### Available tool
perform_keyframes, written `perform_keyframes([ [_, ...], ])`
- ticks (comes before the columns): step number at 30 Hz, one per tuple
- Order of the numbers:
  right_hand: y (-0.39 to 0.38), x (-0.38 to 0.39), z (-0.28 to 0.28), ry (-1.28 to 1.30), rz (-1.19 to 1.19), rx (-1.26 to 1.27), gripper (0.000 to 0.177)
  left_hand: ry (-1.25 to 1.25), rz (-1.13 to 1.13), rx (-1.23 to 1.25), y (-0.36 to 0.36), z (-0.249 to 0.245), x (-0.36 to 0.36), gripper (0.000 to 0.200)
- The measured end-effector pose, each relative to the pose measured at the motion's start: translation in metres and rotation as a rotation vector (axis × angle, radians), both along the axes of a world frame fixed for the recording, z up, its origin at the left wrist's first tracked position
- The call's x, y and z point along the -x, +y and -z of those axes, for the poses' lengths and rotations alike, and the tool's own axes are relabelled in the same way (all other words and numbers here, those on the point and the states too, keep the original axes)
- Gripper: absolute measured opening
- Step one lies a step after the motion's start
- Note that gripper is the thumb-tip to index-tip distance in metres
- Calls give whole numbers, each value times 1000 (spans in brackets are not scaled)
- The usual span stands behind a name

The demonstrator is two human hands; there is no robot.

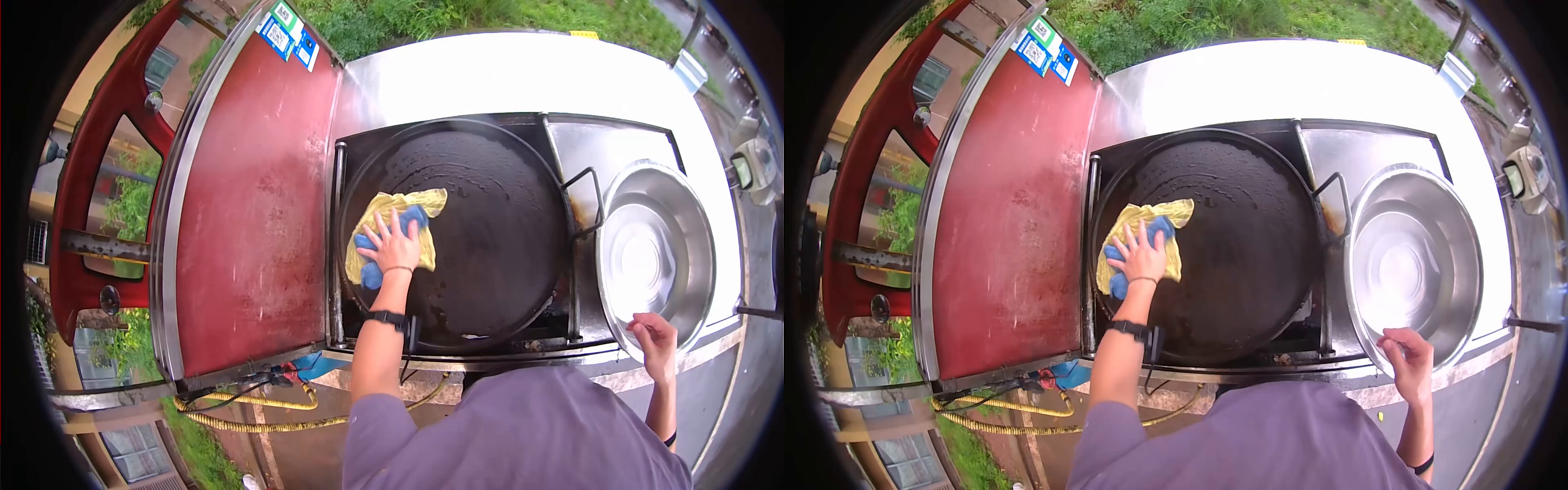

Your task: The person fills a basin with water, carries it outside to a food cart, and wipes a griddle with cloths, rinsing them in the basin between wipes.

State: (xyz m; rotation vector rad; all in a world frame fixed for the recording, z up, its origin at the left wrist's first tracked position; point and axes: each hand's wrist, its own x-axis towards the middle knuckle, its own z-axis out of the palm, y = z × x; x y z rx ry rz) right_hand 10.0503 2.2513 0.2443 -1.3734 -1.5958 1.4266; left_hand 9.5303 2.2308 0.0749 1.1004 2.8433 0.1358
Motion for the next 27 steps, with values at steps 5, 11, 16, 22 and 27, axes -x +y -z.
perform_keyframes([
  [5,8,-5,2,-26,31,32,14,30,-339,-86,74,12,45,65],
  [11,10,-10,-7,-46,84,43,14,32,-604,-93,160,4,49,67],
  [16,7,-16,-10,-41,147,63,15,-10,-374,-143,229,2,20,75],
  [22,-3,-29,-12,-66,176,62,17,55,-93,-158,256,10,-25,63],
  [27,-4,-29,-8,2,154,67,16,82,400,-209,243,25,-78,53],
])
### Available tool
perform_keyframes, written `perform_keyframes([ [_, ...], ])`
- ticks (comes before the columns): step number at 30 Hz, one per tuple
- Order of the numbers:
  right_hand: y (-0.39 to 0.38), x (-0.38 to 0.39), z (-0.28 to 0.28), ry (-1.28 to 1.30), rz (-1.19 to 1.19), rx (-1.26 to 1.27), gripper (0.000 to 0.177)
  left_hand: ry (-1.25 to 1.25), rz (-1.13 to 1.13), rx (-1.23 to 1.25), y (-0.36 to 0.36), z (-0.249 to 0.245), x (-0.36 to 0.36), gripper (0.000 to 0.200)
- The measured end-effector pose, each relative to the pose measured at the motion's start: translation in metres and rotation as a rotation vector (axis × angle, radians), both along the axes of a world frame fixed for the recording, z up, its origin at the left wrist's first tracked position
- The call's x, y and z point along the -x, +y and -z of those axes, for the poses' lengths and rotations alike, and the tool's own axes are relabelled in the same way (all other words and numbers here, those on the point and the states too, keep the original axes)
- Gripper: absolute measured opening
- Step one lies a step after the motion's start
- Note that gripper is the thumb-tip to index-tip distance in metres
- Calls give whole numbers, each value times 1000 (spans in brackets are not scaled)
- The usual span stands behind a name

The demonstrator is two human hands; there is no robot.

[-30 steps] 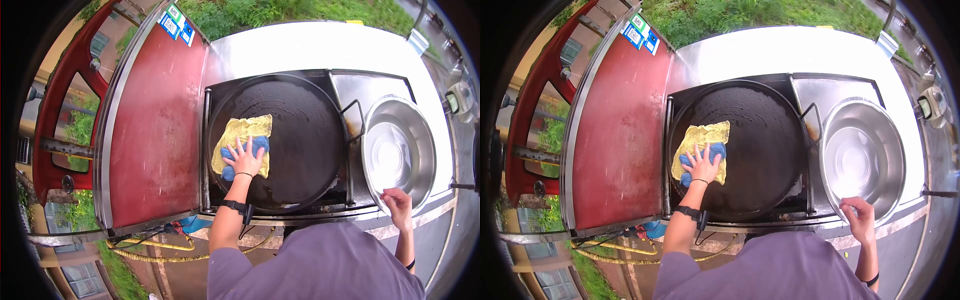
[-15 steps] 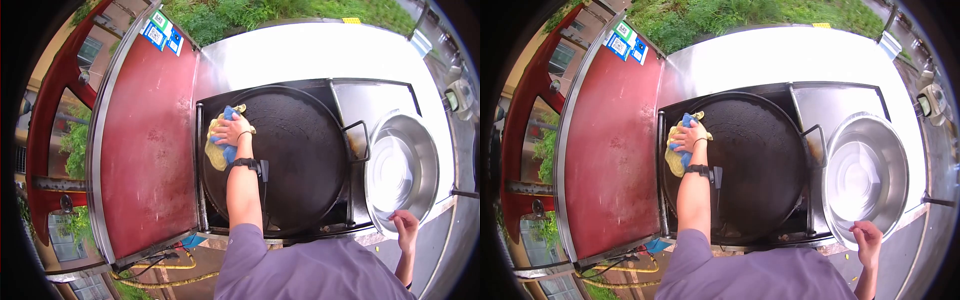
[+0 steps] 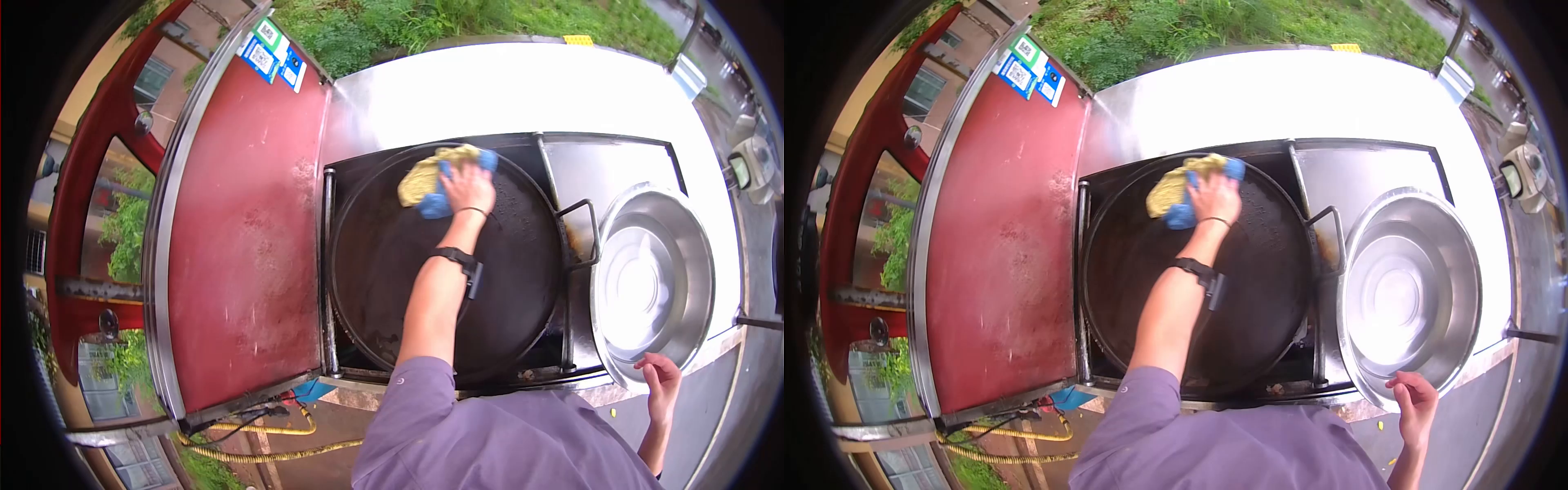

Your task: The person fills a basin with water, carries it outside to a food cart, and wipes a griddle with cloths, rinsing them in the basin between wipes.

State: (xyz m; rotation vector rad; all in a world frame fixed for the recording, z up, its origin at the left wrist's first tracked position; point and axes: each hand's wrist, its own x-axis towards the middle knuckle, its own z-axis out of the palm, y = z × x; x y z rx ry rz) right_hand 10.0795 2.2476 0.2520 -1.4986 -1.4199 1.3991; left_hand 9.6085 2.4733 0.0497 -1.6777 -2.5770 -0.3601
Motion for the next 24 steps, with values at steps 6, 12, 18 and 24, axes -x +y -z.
perform_keyframes([
  [6,-9,-11,-10,17,-92,-92,15,-226,494,-12,-51,-17,-100,41],
  [12,-4,-21,-6,57,-204,-106,16,-451,760,10,-191,-22,-148,32],
  [18,16,-27,-4,82,-343,-113,16,-650,559,243,-343,-50,-130,39],
  [24,30,-24,-7,81,-398,-137,14,-397,-304,229,-385,-38,-85,79],
])
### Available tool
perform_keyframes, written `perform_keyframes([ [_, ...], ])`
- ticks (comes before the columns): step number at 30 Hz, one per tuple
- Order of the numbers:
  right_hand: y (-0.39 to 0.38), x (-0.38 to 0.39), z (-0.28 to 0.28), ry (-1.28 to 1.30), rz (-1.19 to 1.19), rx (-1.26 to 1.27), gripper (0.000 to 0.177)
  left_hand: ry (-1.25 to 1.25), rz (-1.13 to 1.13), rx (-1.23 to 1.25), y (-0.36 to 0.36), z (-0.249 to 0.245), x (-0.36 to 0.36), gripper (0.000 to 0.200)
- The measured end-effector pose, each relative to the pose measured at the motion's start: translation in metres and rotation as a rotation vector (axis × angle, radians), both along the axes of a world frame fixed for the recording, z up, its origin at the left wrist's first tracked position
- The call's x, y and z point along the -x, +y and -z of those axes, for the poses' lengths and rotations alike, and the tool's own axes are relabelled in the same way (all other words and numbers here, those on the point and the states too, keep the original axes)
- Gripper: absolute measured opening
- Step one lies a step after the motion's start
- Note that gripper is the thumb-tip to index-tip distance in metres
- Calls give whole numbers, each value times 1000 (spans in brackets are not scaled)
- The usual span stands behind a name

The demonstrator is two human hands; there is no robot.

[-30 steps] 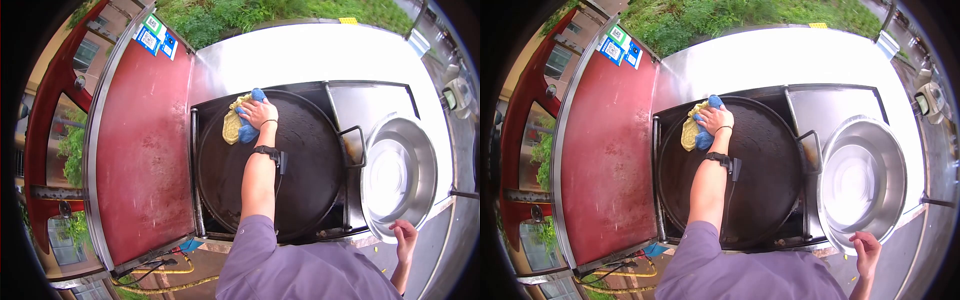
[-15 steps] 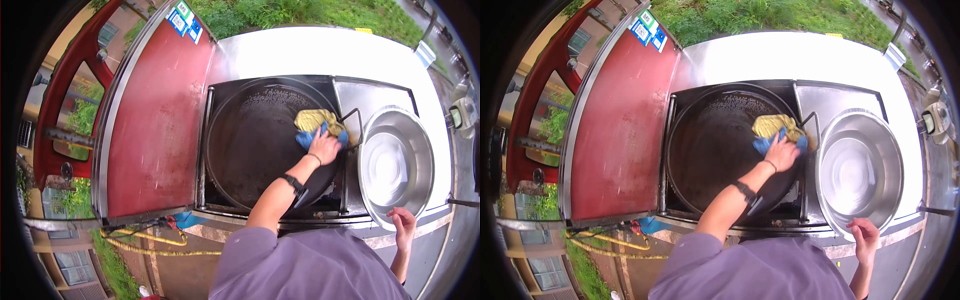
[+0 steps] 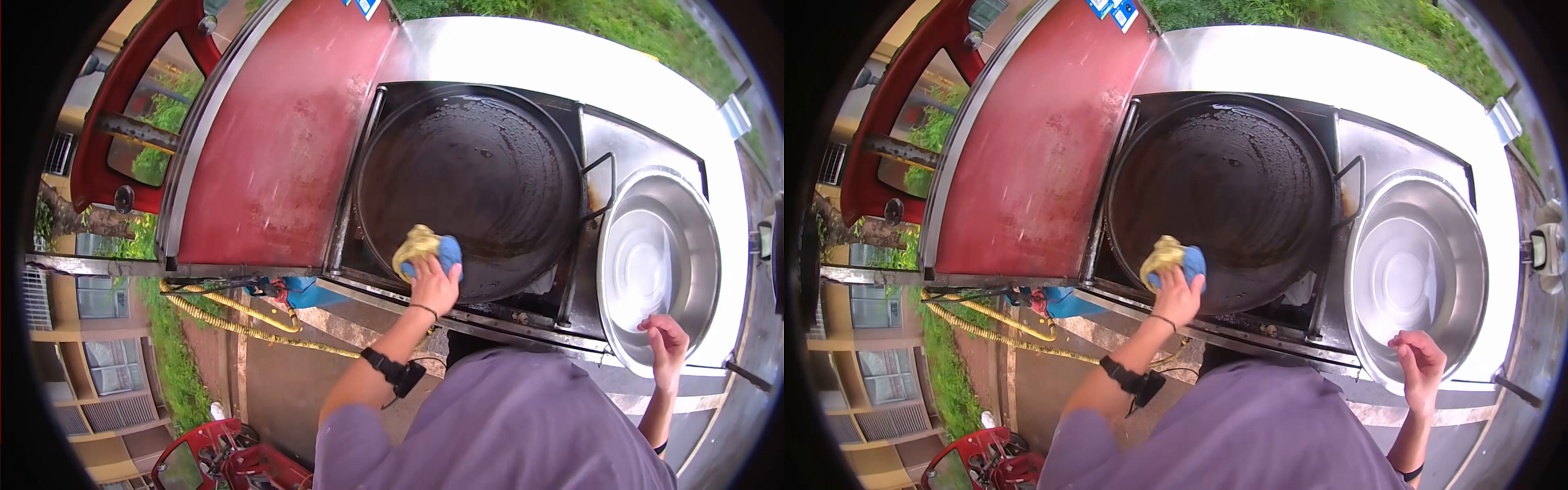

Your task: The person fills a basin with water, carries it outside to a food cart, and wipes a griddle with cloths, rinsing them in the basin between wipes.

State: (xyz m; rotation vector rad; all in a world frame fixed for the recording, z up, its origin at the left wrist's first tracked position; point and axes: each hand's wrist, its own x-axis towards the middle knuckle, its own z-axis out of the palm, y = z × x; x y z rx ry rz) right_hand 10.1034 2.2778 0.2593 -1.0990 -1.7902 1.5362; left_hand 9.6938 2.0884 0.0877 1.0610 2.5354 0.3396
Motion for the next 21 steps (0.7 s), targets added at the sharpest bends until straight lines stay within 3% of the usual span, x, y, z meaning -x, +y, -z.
perform_keyframes([
  [3,6,7,-1,6,-8,-25,13,130,-262,161,23,16,31,91],
  [5,6,10,-6,-9,-4,-47,12,294,-326,115,39,22,61,89],
  [6,6,11,-7,5,4,-46,13,255,-337,135,46,16,83,84],
  [7,7,11,-7,3,17,-53,13,437,-327,11,47,40,112,80],
  [9,5,13,-7,-5,55,-12,13,433,-363,-17,69,30,152,76],
  [11,4,16,-5,-25,86,13,14,601,-395,-43,98,41,179,71],
  [13,2,22,-6,-39,131,63,14,443,-492,99,138,21,193,65],
  [15,0,28,-8,-59,150,72,14,413,-522,60,173,20,206,62],
  [17,-2,31,-9,-84,167,71,14,432,-401,-4,204,33,232,58],
  [21,-11,29,-7,-104,252,70,15,385,-492,13,273,23,228,50],
])
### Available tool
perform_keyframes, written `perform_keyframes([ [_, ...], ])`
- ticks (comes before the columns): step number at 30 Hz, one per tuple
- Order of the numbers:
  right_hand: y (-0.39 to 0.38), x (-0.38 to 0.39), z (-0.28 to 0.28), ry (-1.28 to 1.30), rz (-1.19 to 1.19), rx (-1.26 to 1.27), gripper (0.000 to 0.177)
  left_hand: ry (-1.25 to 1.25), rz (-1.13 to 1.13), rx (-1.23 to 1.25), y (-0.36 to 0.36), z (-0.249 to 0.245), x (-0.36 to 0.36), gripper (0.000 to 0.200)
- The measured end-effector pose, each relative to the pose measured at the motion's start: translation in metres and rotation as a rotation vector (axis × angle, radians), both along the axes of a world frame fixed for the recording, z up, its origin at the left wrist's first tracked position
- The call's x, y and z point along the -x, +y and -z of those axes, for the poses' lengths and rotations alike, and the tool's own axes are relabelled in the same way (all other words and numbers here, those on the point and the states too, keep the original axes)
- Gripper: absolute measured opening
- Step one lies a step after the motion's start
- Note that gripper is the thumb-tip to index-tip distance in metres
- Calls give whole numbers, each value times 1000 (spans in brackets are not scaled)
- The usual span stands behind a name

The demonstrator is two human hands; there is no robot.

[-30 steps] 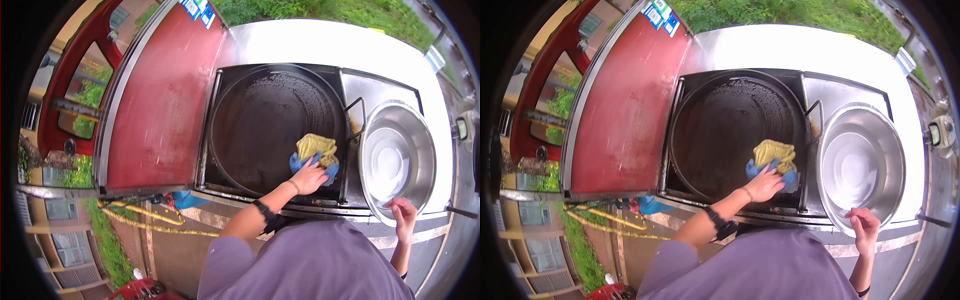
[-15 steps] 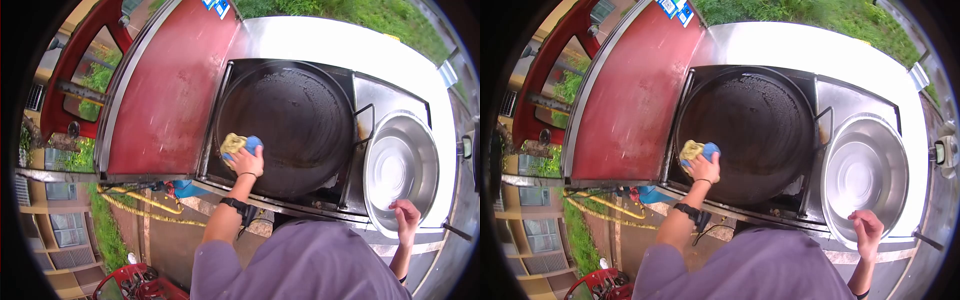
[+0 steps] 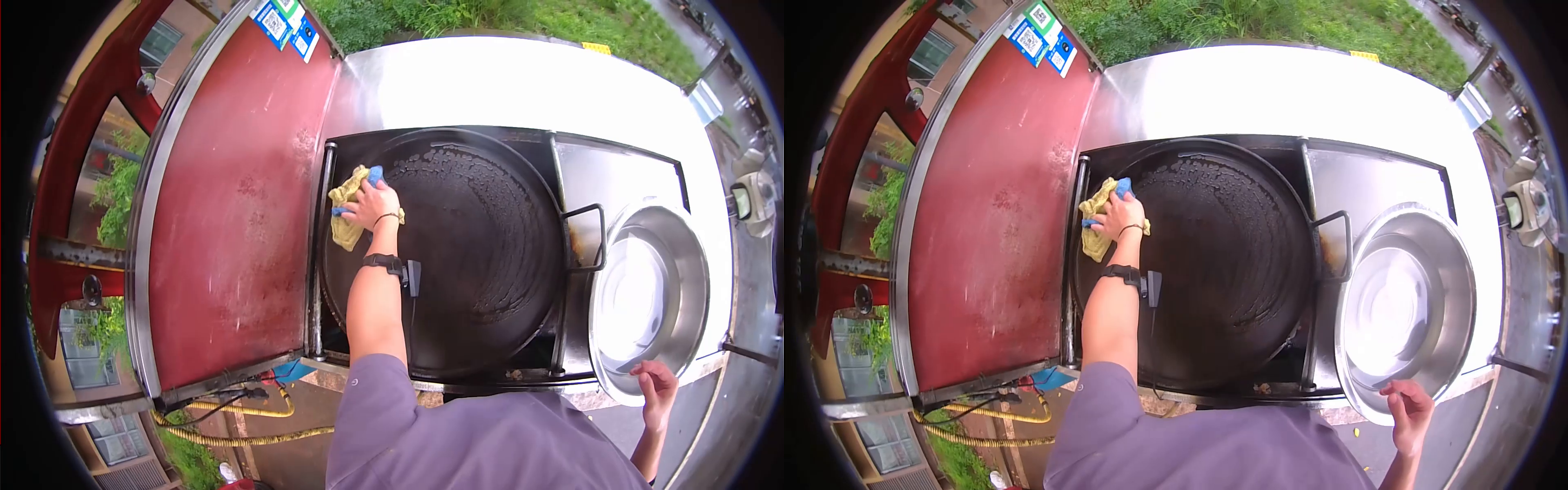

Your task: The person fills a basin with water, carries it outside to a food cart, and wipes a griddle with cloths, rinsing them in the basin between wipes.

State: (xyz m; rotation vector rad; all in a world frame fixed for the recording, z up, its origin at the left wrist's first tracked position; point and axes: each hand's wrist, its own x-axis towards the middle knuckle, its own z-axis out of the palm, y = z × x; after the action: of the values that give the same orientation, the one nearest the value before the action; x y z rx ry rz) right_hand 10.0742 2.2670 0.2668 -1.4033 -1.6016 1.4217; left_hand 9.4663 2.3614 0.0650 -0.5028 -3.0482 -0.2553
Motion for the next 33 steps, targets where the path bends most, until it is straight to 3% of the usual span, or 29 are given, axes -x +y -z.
perform_keyframes([
  [6,-12,1,-3,-27,68,-12,15,9,166,-65,87,1,-34,44],
  [9,-16,-2,-7,-14,76,-40,15,25,460,-206,109,14,-70,54],
  [10,-17,-2,-8,-21,78,-43,15,16,570,-135,112,2,-92,55],
  [13,-20,-2,-9,-25,65,-55,15,37,817,-264,111,10,-159,50],
  [15,-21,-3,-8,-25,54,-62,15,-87,972,-208,91,-5,-195,47],
  [18,-21,-7,-7,-5,-1,-78,16,-189,1275,-396,34,-3,-246,37],
  [20,-19,-10,-5,8,-59,-93,17,-270,1410,-360,-21,-8,-271,37],
  [24,-14,-13,-4,50,-106,-54,18,-410,1597,-296,-131,-21,-267,37],
  [27,-7,-19,-2,61,-129,-48,18,-493,1556,-103,-207,-42,-235,36],
  [29,-3,-24,-2,33,-138,-57,18,-309,1429,-33,-247,-38,-203,40],
  [31,-2,-29,-2,42,-121,-52,18,-173,1213,135,-262,-38,-165,46],
  [32,-2,-30,-1,52,-105,-57,17,-229,1007,199,-259,-40,-150,50],
  [33,-3,-30,0,56,-93,-60,17,-151,917,175,-252,-23,-130,51],
])
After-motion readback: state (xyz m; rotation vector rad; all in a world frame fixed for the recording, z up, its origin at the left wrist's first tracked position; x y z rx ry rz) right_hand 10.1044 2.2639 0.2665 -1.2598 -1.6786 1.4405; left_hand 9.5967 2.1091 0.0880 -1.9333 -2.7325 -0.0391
